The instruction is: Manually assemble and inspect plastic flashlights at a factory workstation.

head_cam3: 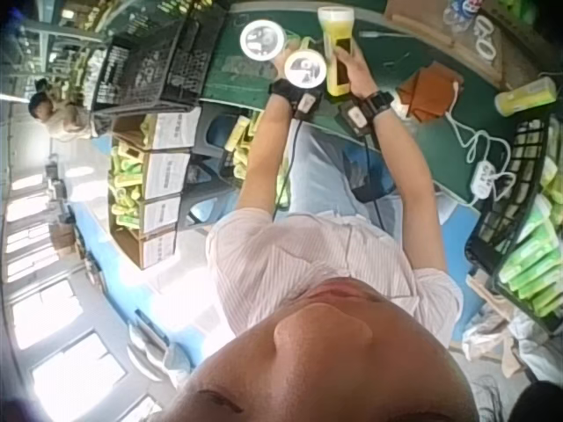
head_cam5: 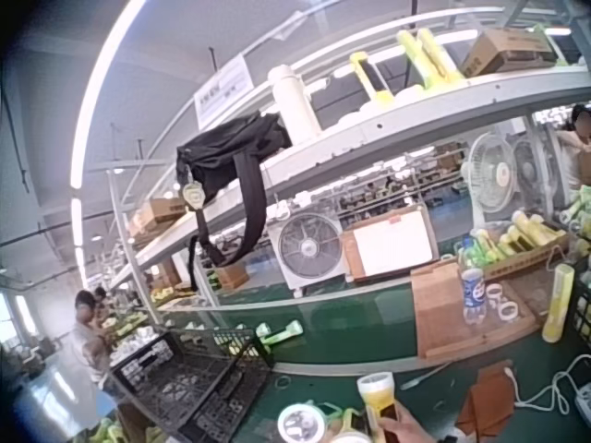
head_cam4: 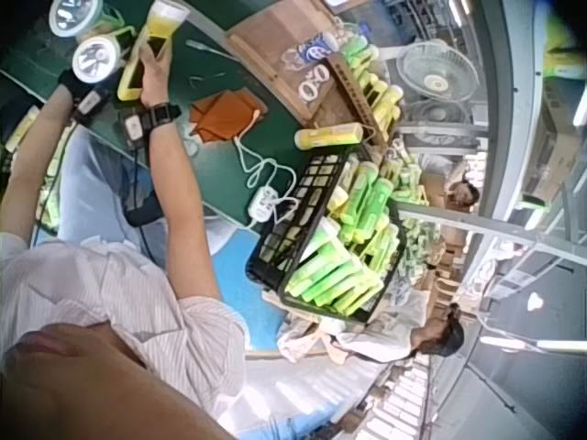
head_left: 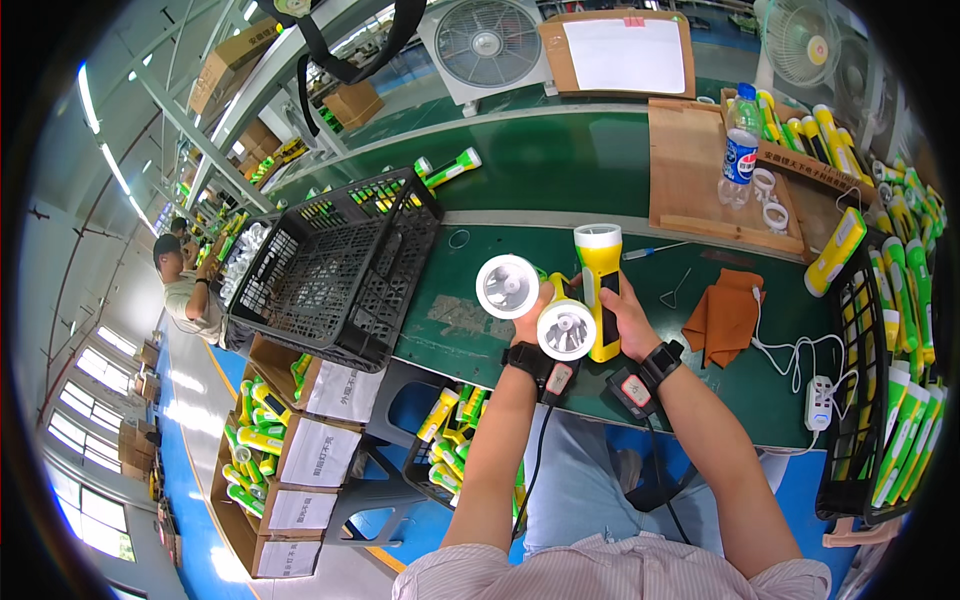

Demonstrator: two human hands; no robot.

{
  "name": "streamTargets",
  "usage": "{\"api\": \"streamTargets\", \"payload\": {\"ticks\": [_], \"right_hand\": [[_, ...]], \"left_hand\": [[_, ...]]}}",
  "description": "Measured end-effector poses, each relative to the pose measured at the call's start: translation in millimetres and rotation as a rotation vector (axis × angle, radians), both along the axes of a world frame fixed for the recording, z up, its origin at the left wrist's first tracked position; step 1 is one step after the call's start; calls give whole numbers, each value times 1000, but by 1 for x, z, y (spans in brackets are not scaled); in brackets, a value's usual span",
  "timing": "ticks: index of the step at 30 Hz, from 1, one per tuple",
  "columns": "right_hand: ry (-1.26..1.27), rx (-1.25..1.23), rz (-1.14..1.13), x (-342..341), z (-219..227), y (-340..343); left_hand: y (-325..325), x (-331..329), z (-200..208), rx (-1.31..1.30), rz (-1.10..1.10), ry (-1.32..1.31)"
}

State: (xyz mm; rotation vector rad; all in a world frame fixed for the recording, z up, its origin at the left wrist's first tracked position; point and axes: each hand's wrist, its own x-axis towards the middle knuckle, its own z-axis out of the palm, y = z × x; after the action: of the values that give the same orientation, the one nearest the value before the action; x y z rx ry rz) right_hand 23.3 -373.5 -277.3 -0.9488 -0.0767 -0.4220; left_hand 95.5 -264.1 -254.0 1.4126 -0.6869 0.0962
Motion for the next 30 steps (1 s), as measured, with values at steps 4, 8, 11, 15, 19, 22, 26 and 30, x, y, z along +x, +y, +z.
{"api": "streamTargets", "payload": {"ticks": [4,8,11,15,19,22,26,30], "right_hand": [[9,-11,-18,0,-3,-3],[13,-34,-29,-3,-4,-8],[-11,-36,-11,2,-1,2],[-4,-4,-19,-1,-2,-2],[-13,1,-8,0,-3,-2],[-15,-2,-7,1,-4,-4],[-16,-1,-2,0,-4,-4],[-4,16,5,-1,0,-1]], "left_hand": [[-2,4,-5,120,63,-62],[-7,24,-33,-70,-158,225],[7,86,-109,388,263,-576],[1,83,-108,256,239,-593],[0,76,-96,125,225,-612],[-2,64,-79,27,212,-624],[-2,57,-74,-33,194,-594],[0,64,-87,-22,153,-456]]}}
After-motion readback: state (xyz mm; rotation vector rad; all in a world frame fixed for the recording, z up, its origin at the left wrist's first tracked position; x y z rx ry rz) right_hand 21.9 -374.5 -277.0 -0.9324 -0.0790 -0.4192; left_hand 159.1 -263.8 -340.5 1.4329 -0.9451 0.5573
